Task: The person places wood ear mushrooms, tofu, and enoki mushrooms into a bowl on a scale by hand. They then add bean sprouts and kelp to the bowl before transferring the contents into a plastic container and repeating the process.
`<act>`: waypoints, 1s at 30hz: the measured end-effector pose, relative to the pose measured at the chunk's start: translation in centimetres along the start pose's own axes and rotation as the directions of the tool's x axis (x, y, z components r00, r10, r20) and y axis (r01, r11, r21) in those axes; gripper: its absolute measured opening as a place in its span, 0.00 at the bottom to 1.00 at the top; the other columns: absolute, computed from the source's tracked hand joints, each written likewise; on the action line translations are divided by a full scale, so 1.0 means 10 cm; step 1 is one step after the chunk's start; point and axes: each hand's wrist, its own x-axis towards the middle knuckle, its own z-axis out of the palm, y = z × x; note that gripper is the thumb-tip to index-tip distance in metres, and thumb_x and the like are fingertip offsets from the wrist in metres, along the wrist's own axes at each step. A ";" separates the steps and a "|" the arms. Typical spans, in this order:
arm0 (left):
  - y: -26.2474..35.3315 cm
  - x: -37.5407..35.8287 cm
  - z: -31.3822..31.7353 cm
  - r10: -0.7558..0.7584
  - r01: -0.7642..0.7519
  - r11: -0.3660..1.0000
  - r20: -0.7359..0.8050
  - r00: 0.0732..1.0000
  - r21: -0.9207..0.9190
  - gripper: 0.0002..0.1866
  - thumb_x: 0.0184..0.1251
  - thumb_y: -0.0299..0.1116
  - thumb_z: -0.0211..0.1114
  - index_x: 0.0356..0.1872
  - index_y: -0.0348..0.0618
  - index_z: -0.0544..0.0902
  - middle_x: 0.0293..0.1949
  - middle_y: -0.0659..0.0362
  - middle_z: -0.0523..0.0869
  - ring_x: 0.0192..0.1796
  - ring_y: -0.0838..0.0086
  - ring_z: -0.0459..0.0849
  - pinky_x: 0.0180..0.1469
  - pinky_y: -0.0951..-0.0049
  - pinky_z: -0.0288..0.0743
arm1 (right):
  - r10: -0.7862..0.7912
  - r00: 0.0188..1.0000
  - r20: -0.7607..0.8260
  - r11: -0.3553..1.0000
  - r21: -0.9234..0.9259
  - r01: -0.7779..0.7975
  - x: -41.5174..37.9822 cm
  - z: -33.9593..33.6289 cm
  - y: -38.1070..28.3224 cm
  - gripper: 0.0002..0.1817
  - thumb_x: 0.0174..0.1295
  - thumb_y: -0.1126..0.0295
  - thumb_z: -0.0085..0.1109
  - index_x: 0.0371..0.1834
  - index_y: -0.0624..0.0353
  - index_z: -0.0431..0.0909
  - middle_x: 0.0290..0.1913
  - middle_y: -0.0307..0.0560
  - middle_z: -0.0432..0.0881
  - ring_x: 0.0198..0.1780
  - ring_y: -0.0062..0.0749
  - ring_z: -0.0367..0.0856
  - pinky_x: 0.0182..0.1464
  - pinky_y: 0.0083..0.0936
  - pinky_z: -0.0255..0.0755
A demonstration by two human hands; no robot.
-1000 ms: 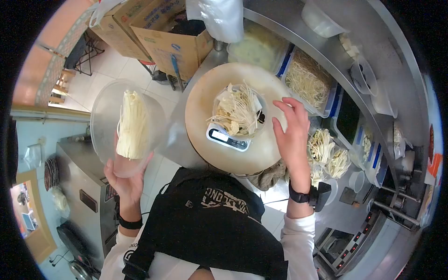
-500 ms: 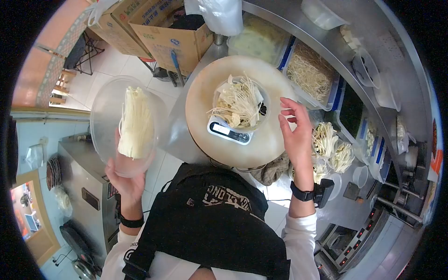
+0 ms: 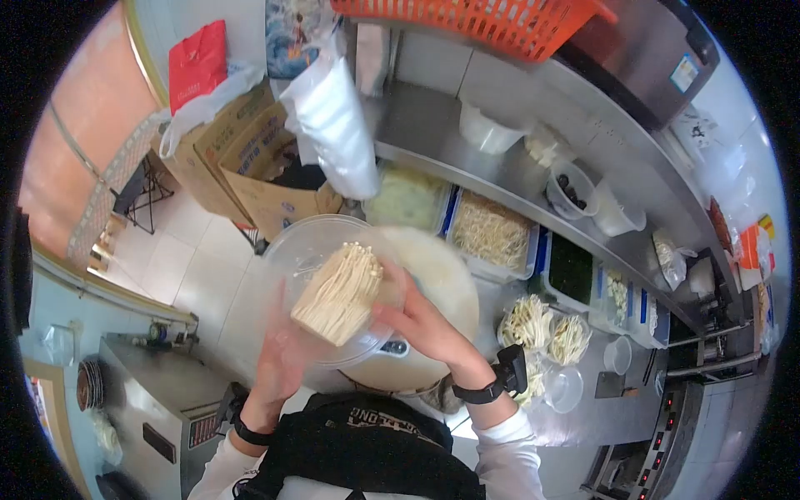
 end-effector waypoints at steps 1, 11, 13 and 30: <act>0.04 0.08 0.07 0.005 -0.004 1.000 0.059 0.998 -0.015 0.50 0.57 0.59 0.56 0.70 0.46 0.37 0.69 0.48 0.49 0.70 0.59 0.51 0.68 0.58 0.50 | -0.017 1.000 -0.004 1.000 -0.013 0.017 0.04 -0.06 -0.09 0.31 0.63 0.64 0.45 0.67 0.61 0.49 0.62 0.47 0.62 0.48 0.29 0.76 0.44 0.23 0.72; 0.00 0.58 -0.13 -0.073 0.069 0.997 0.095 0.993 0.047 0.30 0.64 0.42 0.55 0.64 0.43 0.58 0.63 0.57 0.64 0.64 0.68 0.63 0.63 0.62 0.60 | 0.100 0.970 -0.222 0.829 0.557 0.042 0.93 -0.86 -0.13 0.26 0.56 0.76 0.39 0.61 0.64 0.59 0.57 0.48 0.69 0.47 0.29 0.77 0.38 0.27 0.79; -0.21 0.41 -0.43 -0.235 0.234 0.972 0.035 0.971 0.030 0.25 0.64 0.39 0.54 0.61 0.42 0.64 0.59 0.56 0.69 0.60 0.69 0.69 0.60 0.63 0.63 | 0.150 0.931 -0.332 0.821 0.567 0.069 1.24 -1.05 0.01 0.21 0.58 0.74 0.40 0.56 0.66 0.63 0.52 0.52 0.73 0.43 0.33 0.79 0.37 0.27 0.79; -0.72 -0.18 -0.81 -0.498 0.512 0.837 0.119 0.859 -0.194 0.26 0.57 0.39 0.61 0.56 0.42 0.68 0.49 0.59 0.75 0.50 0.71 0.75 0.50 0.69 0.70 | 0.004 0.913 -0.408 0.903 -0.390 -0.178 0.59 -0.39 1.08 0.12 0.58 0.65 0.49 0.32 0.63 0.76 0.34 0.58 0.79 0.38 0.50 0.76 0.43 0.36 0.69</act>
